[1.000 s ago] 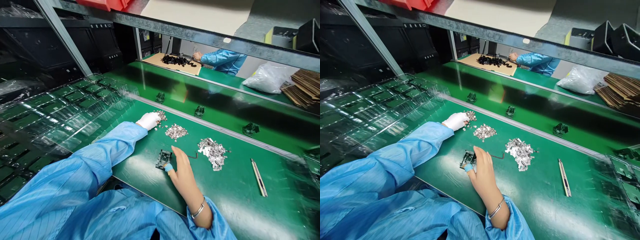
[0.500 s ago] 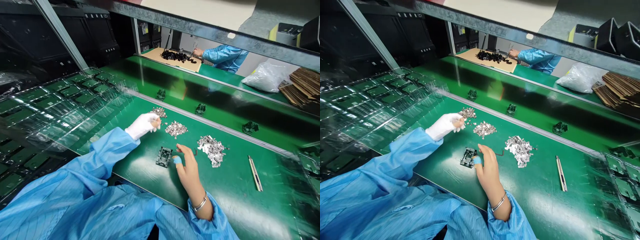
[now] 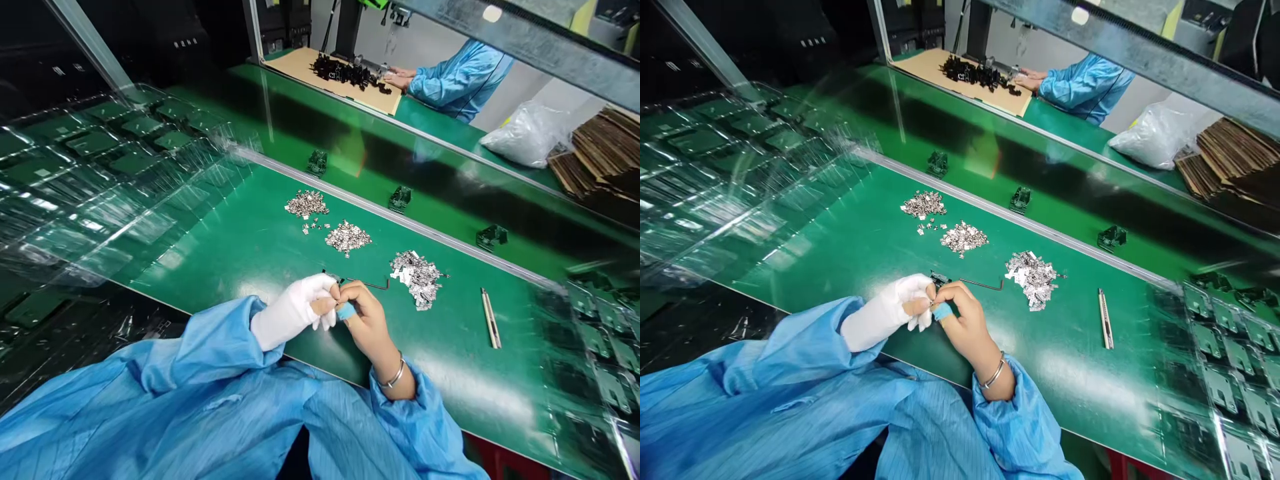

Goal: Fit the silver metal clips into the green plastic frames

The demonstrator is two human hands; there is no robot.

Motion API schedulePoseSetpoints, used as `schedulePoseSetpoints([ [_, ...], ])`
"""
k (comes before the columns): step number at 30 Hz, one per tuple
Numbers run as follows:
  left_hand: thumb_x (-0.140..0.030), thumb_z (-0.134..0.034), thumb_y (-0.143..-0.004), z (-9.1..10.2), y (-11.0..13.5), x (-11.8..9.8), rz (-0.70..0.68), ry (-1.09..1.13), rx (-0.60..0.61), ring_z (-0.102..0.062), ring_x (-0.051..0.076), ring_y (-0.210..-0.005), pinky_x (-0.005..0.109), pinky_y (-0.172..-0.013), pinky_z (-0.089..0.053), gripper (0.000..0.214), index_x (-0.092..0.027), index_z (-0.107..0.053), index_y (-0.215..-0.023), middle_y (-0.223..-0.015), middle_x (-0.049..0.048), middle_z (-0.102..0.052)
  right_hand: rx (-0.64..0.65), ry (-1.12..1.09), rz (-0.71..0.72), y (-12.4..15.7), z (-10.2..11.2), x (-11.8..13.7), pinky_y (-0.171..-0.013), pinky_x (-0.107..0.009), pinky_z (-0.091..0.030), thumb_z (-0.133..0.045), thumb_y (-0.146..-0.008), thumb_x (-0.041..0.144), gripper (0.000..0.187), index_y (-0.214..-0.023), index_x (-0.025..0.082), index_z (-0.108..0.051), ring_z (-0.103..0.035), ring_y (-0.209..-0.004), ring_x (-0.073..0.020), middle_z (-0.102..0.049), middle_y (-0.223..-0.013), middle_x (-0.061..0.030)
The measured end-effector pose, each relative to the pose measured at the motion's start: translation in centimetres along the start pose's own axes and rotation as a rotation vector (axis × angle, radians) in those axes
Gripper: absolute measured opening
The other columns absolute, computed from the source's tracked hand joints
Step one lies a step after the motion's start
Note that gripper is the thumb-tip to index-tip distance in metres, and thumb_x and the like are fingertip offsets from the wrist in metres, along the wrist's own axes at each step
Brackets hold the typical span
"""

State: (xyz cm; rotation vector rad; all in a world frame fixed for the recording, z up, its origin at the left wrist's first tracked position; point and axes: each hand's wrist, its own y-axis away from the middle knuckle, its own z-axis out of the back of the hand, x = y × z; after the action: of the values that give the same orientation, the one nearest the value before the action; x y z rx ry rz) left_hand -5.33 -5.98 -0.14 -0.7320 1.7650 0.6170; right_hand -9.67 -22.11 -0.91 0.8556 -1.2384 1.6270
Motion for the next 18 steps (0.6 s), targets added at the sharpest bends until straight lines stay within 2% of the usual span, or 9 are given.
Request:
schedulePoseSetpoints([
  [5, -0.036, -0.054, -0.086, 0.4, 0.6, -0.9, -0.174, -0.398, 0.013, -0.057, 0.011, -0.061, 0.022, -0.06, -0.045, 0.02, -0.016, -0.055, -0.083, -0.068, 0.0001, -0.061, 0.066, -0.179, -0.106, 0.1, -0.1, 0.1, -0.063, -0.026, -0.047, -0.06, -0.084, 0.025, 0.006, -0.08, 0.022, -0.057, -0.056, -0.072, -0.0136, -0.057, -0.08, -0.0014],
  [8, -0.032, -0.049, -0.087, 0.3, 1.1, -0.9, -0.239, -0.579, -0.024, -0.057, 0.012, -0.067, 0.024, -0.065, -0.045, 0.019, -0.017, -0.056, -0.078, -0.072, -0.0001, -0.061, 0.108, -0.217, -0.159, 0.1, -0.1, 0.4, -0.06, -0.025, -0.047, -0.059, -0.083, 0.026, 0.007, -0.078, 0.022, -0.057, -0.055, -0.07, -0.0132, -0.057, -0.079, -0.0016],
  [11, -0.033, -0.05, -0.088, 0.5, 1.5, -0.3, -0.214, -0.631, -0.017, -0.056, 0.012, -0.064, 0.023, -0.062, -0.045, 0.02, -0.017, -0.055, -0.077, -0.069, -0.0009, -0.06, 0.137, -0.166, -0.162, 0.2, -0.1, 0.7, -0.06, -0.025, -0.046, -0.058, -0.082, 0.023, 0.007, -0.076, 0.021, -0.057, -0.056, -0.069, -0.0127, -0.057, -0.079, -0.0016],
  [13, -0.035, -0.052, -0.087, 1.1, 1.6, 0.0, -0.202, -0.605, 0.004, -0.056, 0.011, -0.06, 0.022, -0.058, -0.045, 0.018, -0.017, -0.054, -0.083, -0.067, -0.0015, -0.06, 0.143, -0.093, -0.139, 0.1, 0.1, 0.9, -0.061, -0.025, -0.045, -0.058, -0.081, 0.02, 0.005, -0.076, 0.021, -0.057, -0.055, -0.069, -0.0125, -0.058, -0.078, -0.0012],
  [16, -0.037, -0.056, -0.086, 3.0, 1.0, 0.0, -0.283, -0.62, -0.077, -0.06, 0.013, -0.067, 0.023, -0.06, -0.048, 0.027, -0.017, -0.052, -0.104, -0.078, 0.0014, -0.064, 0.011, -0.005, -0.142, -0.2, 0.7, 0.8, -0.061, -0.024, -0.044, -0.054, -0.079, 0.016, 0.007, -0.074, 0.021, -0.056, -0.054, -0.067, -0.012, -0.057, -0.074, 0.0002],
  [18, -0.038, -0.061, -0.082, 4.4, 0.1, -0.2, -0.316, -0.741, -0.119, -0.063, 0.019, -0.093, 0.031, -0.076, -0.052, 0.046, -0.016, -0.047, -0.119, -0.105, 0.0099, -0.064, -0.138, -0.008, -0.212, -0.5, 1.2, 0.5, -0.059, -0.024, -0.043, -0.052, -0.078, 0.017, 0.006, -0.075, 0.021, -0.055, -0.053, -0.064, -0.0113, -0.057, -0.072, 0.0014],
])
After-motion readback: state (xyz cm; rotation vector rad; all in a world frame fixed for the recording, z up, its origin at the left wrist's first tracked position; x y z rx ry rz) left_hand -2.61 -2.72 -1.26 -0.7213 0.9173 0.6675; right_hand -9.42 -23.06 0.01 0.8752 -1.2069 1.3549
